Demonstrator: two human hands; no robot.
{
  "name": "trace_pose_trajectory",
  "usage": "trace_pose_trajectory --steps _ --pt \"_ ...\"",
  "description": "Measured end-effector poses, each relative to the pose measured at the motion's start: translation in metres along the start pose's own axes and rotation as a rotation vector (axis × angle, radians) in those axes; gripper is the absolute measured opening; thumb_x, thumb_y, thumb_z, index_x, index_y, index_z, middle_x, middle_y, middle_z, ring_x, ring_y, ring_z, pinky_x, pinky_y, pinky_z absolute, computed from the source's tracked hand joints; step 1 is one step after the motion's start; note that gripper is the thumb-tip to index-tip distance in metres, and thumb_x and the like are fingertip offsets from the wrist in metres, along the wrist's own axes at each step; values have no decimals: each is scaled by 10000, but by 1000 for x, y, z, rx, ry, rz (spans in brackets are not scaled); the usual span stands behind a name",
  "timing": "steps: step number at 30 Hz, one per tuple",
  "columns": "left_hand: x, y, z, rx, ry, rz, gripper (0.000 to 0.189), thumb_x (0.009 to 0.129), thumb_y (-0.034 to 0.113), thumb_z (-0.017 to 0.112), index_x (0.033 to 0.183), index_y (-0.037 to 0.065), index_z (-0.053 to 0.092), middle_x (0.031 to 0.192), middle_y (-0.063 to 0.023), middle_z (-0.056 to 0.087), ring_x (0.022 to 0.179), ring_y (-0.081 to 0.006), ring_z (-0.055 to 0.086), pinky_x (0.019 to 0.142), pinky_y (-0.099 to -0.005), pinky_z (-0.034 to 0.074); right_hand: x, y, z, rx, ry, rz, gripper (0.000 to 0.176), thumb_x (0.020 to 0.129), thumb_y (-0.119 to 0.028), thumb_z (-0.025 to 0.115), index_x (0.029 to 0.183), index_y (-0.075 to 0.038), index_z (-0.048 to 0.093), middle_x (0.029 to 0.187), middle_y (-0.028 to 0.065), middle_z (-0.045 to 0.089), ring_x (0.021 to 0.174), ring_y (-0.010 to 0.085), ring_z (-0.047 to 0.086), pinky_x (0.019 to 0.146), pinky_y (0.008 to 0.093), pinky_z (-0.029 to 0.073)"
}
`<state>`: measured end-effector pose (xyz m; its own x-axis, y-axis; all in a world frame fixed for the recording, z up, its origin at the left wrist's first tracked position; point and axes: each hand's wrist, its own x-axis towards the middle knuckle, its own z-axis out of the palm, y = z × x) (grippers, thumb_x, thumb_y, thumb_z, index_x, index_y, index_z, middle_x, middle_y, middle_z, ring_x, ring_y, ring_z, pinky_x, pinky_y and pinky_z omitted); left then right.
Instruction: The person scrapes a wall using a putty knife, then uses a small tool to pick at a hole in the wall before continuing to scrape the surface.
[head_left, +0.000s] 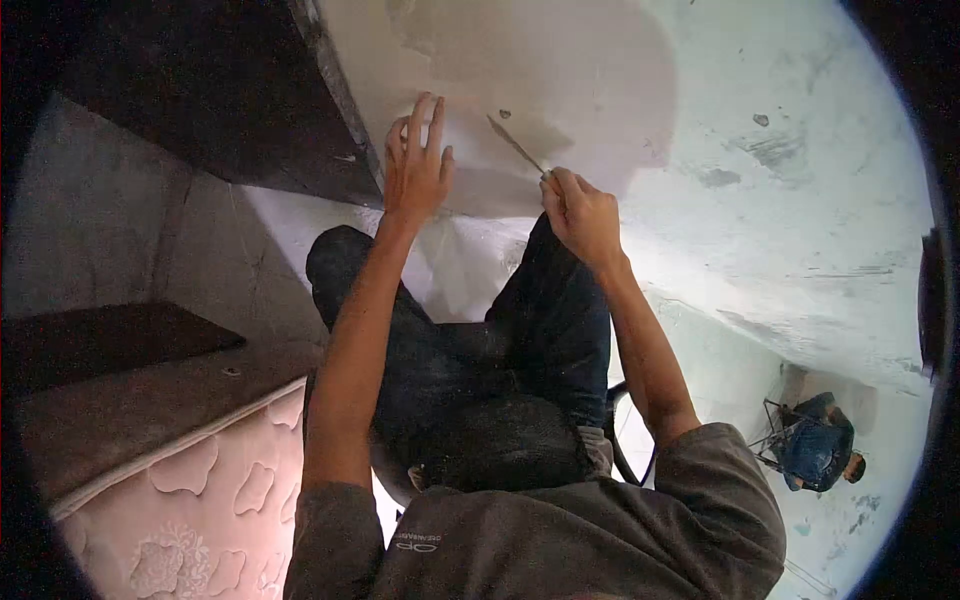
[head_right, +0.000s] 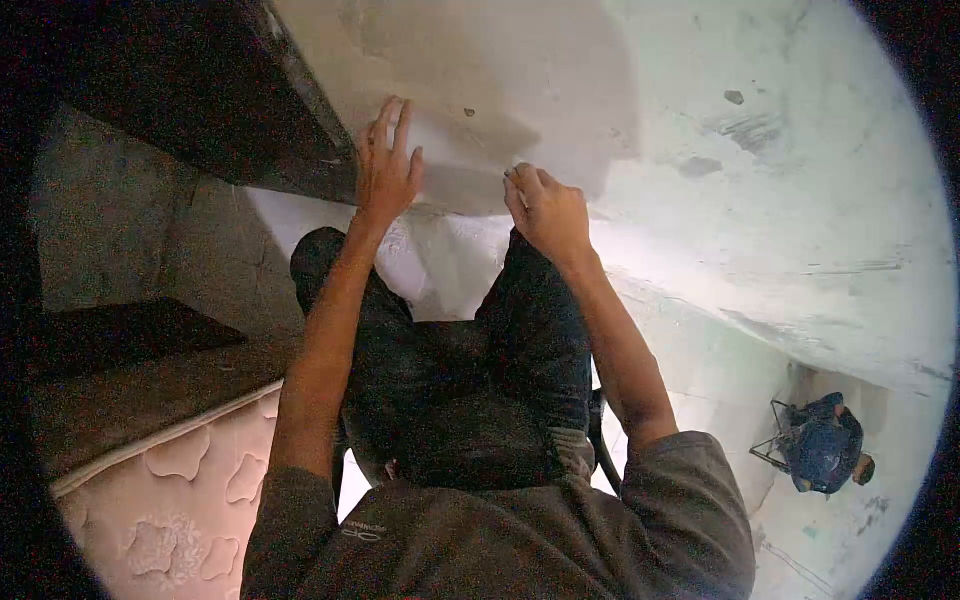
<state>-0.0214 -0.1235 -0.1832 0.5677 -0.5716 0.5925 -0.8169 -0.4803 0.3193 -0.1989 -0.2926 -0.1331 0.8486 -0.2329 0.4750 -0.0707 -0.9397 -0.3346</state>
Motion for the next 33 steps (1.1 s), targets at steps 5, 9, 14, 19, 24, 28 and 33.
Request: trace_pose_trajectory --steps 5,9,14,19,24,28,33 --pt "-16 -17 4 69 -208 51 756 823 144 623 1485 64 267 1590 -59 143 1207 -383 380 1034 -478 356 -7 6 9 -8 -17 50 179 882 -164 638 1006 -61 558 802 107 674 589 293 648 493 385 508" --pt "-12 -20 3 39 -184 80 769 821 135 619 1492 65 250 1589 -71 145 1222 -386 372 1039 -478 354 1 6 3 101 42 -17 172 887 -164 632 1009 -69 557 796 100 671 588 291 647 501 380 512" --pt "-12 -22 4 30 -221 81 812 817 141 623 1506 72 199 1588 -67 143 1258 -397 345 1079 -458 323 12 4 1 80 58 -90 177 875 -152 643 1002 -59 563 775 93 666 583 276 648 498 363 509" --pt "-10 -26 4 78 -207 85 840 810 156 636 1512 76 181 1585 -45 147 1303 -393 309 1107 -468 298 10 -6 2 11 41 -94 174 869 -148 646 982 -46 562 783 88 666 576 266 645 490 356 505" --pt "-10 -26 5 57 -231 78 838 807 152 634 1511 74 186 1584 -38 147 1339 -381 282 1119 -487 285 11 -2 12 -72 49 -61 174 854 -140 665 959 -53 557 776 69 658 558 255 636 481 352 498" --pt "-12 -23 1 49 -242 50 827 813 140 624 1512 78 186 1586 -39 146 1353 -365 278 1098 -502 302 13 -11 5 48 149 -95 173 846 -127 673 953 -57 557 769 65 653 542 253 626 465 356 489" --pt "-10 -23 3 37 -217 52 818 820 138 615 1514 81 188 1588 -45 143 1355 -357 283 1079 -515 313 15 -12 11 -50 111 -69 161 843 -129 674 938 -69 559 774 70 655 545 261 626 464 360 490"
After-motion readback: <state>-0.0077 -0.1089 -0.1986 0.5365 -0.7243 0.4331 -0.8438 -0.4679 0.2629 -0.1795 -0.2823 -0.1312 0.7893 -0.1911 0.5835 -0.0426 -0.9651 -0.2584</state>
